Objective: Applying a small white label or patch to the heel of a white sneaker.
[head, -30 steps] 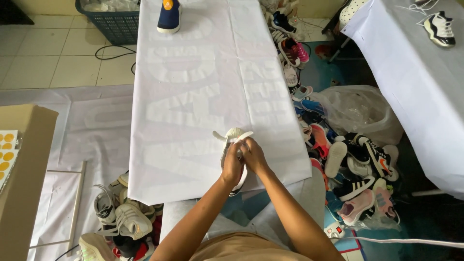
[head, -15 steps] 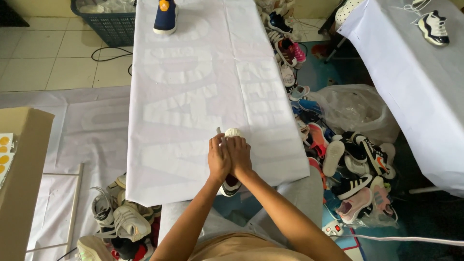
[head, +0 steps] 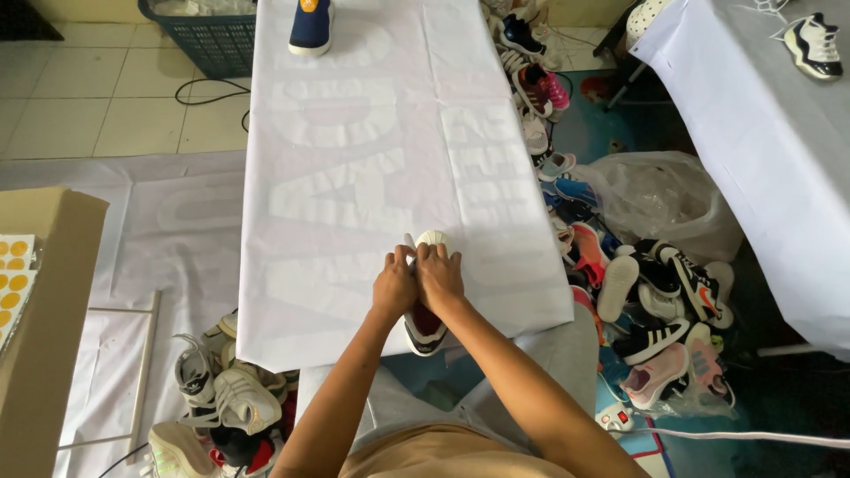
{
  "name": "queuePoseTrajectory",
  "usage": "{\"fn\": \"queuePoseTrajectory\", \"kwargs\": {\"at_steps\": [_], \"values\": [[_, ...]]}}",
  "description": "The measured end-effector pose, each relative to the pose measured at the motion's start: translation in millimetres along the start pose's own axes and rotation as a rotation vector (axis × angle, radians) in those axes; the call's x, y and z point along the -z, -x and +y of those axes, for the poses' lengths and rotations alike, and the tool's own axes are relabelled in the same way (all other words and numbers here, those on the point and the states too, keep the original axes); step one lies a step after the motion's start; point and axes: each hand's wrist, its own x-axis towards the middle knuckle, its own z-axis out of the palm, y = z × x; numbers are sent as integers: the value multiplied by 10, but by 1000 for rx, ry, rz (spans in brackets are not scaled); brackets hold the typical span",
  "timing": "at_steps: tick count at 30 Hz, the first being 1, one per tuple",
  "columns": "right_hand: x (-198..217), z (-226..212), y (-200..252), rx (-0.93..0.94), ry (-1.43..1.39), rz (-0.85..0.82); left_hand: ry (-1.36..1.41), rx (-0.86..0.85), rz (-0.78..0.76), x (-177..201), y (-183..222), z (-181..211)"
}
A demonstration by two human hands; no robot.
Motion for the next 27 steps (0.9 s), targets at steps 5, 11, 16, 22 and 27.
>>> {"fn": "queuePoseTrajectory", "kwargs": {"at_steps": [5, 11, 16, 22, 27], "values": [[361, 50, 58, 8, -192, -139, -129, 16, -91, -73, -322, -30], [380, 97, 101, -51, -325, -168, -63, 2, -55, 11, -171, 173], [295, 84, 156, -23, -175, -55, 3, -1, 44, 16, 44, 123], [-24, 213, 156, -60, -390, -20, 99, -7, 112, -115, -13, -51], [-40, 215, 169, -52, -409, 6, 93, 20, 107, -153, 0, -109]]}}
